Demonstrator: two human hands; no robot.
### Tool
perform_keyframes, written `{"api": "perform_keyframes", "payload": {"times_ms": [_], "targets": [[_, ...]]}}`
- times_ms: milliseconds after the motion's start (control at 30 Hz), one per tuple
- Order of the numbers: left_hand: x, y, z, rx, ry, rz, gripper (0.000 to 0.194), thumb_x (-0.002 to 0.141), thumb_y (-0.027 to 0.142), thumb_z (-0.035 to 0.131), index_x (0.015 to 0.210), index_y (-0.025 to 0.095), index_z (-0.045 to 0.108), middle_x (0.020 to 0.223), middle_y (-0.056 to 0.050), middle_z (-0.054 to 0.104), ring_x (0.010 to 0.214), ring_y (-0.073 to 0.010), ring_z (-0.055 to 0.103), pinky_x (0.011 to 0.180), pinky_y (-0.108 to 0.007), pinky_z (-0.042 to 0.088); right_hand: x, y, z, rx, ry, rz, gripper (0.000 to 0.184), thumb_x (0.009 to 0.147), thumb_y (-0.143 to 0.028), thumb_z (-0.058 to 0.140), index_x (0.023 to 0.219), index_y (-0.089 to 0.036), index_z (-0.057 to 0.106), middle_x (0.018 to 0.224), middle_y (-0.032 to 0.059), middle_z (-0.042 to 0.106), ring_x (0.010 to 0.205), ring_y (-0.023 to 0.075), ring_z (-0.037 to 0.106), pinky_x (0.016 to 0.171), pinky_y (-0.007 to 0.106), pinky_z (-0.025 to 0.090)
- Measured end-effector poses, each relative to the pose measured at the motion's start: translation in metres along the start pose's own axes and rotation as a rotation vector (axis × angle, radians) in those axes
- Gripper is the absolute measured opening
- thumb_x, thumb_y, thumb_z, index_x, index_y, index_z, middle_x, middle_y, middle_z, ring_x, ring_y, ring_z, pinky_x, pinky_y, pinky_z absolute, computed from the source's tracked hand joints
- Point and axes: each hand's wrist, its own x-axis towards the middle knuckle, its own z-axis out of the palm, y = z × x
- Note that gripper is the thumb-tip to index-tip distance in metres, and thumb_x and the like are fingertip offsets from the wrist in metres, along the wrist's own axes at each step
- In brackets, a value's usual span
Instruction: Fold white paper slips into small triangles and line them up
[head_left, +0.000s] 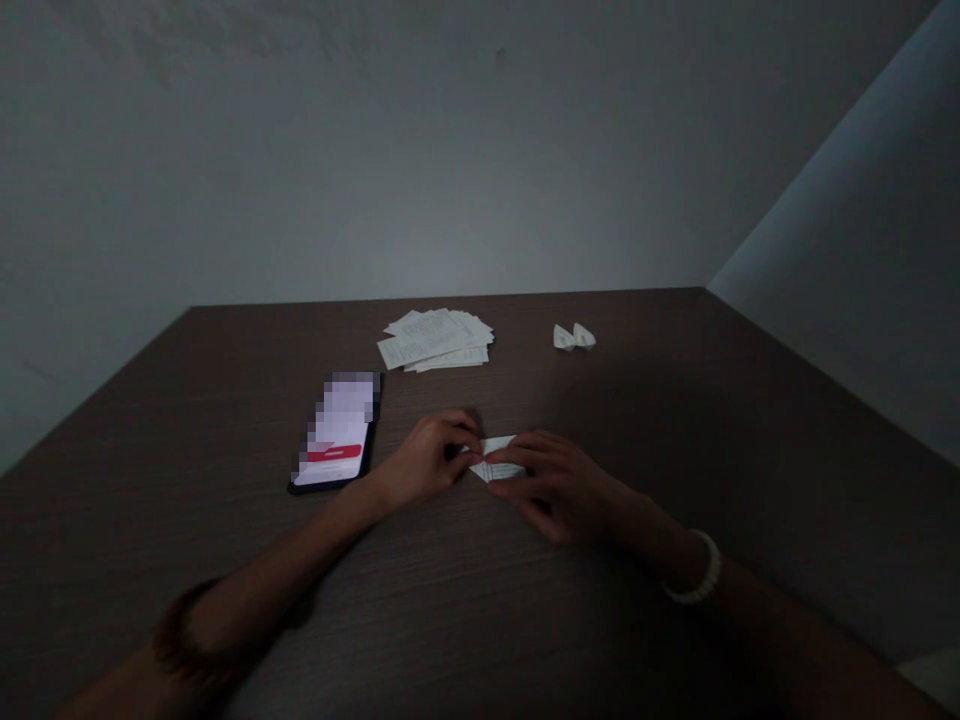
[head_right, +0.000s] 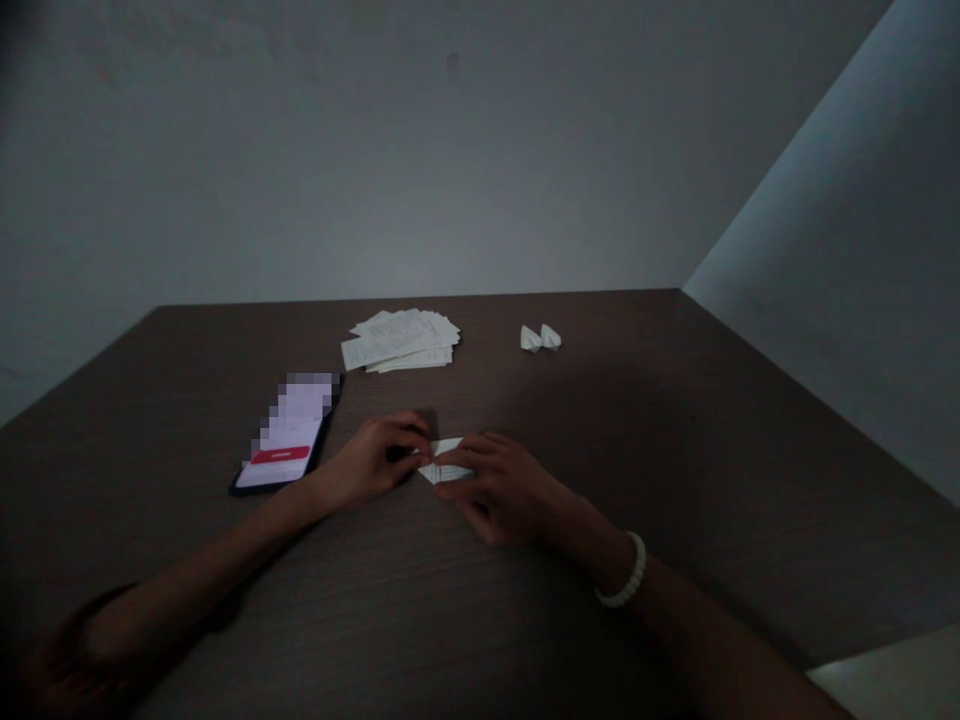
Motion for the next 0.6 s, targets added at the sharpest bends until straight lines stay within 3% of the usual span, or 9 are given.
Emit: {"api": "perform_keyframes", "payload": {"times_ms": [333, 600], "targets": [[-0.0022, 0.0046, -0.0014, -0.027, 0.027, -0.037, 0.012, 0.084, 0.021, 0.06, 0.084, 0.014, 0.069, 0.086, -0.005, 0.061, 0.071, -0.0127, 0.057, 0.063, -0.025, 0.045, 0.0019, -0.0018, -0.0017, -0.023, -0.003, 0.018, 0.025, 0.082, -0.016, 0.055, 0.102, -0.023, 0.068, 0.124, 0.0059, 0.061, 0.107, 0.0225, 0.055, 0.09, 0.04, 0.044], [-0.0006, 0.0079, 0.0009, -0.008, 0.041, -0.121, 0.01, 0.078, 0.015, 0.059, 0.073, 0.013, 0.067, 0.084, -0.004, 0.06, 0.07, -0.0129, 0.056, 0.068, -0.027, 0.046, -0.002, 0.001, 0.0041, 0.003, 0.027, 0.032, 0.028, 0.08, -0.018, 0.058, 0.106, -0.024, 0.066, 0.112, 0.007, 0.061, 0.1, 0.0217, 0.056, 0.088, 0.04, 0.045]]}}
